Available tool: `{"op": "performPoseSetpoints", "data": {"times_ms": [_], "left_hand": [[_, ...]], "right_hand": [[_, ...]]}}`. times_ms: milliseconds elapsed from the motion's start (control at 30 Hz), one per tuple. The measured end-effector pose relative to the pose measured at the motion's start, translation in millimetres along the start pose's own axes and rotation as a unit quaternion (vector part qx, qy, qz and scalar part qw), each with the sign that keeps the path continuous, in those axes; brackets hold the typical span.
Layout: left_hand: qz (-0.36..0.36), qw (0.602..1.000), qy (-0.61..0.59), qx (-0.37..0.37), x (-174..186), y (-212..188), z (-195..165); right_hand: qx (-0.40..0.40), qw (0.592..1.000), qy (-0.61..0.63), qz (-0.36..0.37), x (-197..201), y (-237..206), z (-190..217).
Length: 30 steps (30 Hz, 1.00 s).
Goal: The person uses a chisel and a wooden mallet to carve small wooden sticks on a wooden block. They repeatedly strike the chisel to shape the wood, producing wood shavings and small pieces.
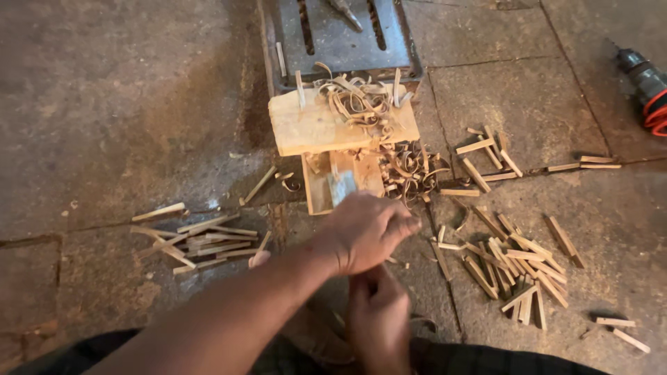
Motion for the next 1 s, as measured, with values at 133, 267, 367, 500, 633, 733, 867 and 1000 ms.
{"op": "performPoseSetpoints", "data": {"times_ms": [133, 267, 367, 500, 633, 733, 867, 1000], "left_hand": [[-0.119, 0.978, 0.136, -0.101, 48.6, 32.5, -8.8], [-0.14, 0.989, 0.033, -0.024, 56.2, 18.1, -11.1], [-0.193, 0.978, 0.051, -0.06, 55.5, -28.3, -41.6], [-0.303, 0.945, 0.088, -0.083, 77.0, -70.3, -65.5], [-0.444, 0.895, 0.041, 0.004, 111.5, -73.2, -48.8], [-0.416, 0.891, 0.006, 0.183, 117.8, -68.4, -4.4], [-0.262, 0.914, -0.012, 0.309, 97.0, -60.7, 36.3], [-0.233, 0.918, 0.019, 0.321, 93.9, -54.6, 44.7]], "right_hand": [[0.051, 0.998, 0.037, -0.018, -10.8, 38.7, 10.8], [0.052, 0.998, -0.028, -0.014, -6.8, 43.1, 15.1], [-0.014, 0.987, 0.152, 0.055, -1.6, 38.5, 3.6], [-0.059, 0.92, 0.379, 0.079, 9.0, 19.5, -8.8], [-0.083, 0.975, 0.196, 0.057, 16.2, -0.1, -30.0], [-0.086, 0.978, 0.185, 0.052, 17.8, -1.7, -44.8], [-0.074, 0.978, 0.176, 0.088, 19.1, 2.5, -50.9], [-0.101, 0.976, 0.168, 0.097, 22.0, 3.0, -46.1]]}}
Point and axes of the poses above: each hand's wrist, its own y-axis towards the middle knuckle, its own x-axis out of the back of the hand, z = x × y, the point moved 9 cm from there along y, towards the middle knuckle, and after that the axes turned 7 degrees about z, right-handed, at the moved point
